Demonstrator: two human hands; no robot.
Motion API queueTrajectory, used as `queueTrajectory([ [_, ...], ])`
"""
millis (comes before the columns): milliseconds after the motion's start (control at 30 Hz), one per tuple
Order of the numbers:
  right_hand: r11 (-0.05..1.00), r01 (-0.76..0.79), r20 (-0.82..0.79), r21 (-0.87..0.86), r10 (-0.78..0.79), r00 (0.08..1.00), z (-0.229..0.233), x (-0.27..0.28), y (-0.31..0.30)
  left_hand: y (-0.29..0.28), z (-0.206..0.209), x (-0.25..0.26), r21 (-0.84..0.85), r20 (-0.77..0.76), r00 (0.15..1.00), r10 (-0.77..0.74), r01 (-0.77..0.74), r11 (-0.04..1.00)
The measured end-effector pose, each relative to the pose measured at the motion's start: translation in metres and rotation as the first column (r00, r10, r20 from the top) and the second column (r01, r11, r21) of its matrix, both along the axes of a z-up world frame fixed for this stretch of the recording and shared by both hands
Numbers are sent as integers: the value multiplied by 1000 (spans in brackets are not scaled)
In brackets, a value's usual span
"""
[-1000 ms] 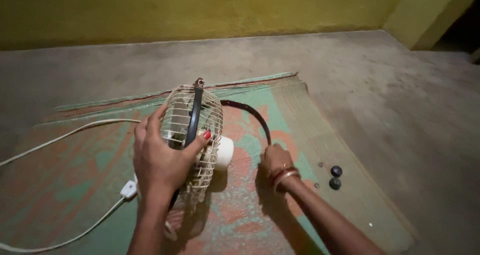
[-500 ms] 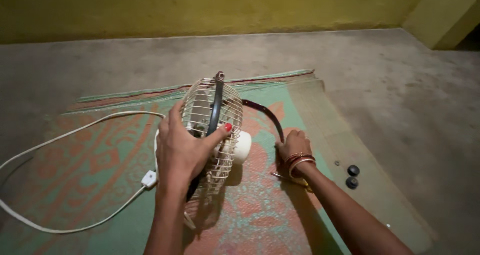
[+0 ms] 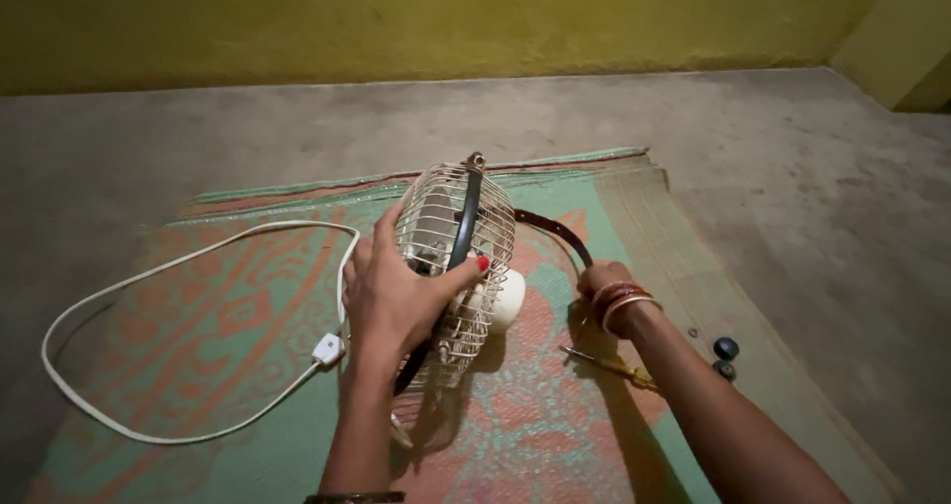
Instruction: The person removes the front grille of a small electric fan using a screwdriver to loosen screws. They then detach a curved plastic ring from the fan assembly.
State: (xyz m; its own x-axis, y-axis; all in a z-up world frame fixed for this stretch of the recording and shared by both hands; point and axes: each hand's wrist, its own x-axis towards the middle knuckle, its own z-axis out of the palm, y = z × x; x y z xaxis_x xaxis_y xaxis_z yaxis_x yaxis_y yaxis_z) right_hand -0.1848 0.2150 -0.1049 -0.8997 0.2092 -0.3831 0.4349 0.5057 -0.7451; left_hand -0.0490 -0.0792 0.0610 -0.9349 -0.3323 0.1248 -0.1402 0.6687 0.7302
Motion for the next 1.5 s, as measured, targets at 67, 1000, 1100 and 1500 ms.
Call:
queueTrajectory([
  [67,907,131,76,-399,-110,991,-3,0,9,1,-2,0,-3,0,1000,0,0,1000],
  [1000,664,-34,-515,-747,-546,661,111,167,35,82,-12,13,-325,137,975,-174,210,922],
  [1100,601,19,-440,-799,-606,663,115,180,48,87,-21,16,-311,47,982,-186,191,931],
  [1500,532,22,-359,-846,-601,714,131,199,39,42,-45,36,-475,-162,805,-571,444,760],
])
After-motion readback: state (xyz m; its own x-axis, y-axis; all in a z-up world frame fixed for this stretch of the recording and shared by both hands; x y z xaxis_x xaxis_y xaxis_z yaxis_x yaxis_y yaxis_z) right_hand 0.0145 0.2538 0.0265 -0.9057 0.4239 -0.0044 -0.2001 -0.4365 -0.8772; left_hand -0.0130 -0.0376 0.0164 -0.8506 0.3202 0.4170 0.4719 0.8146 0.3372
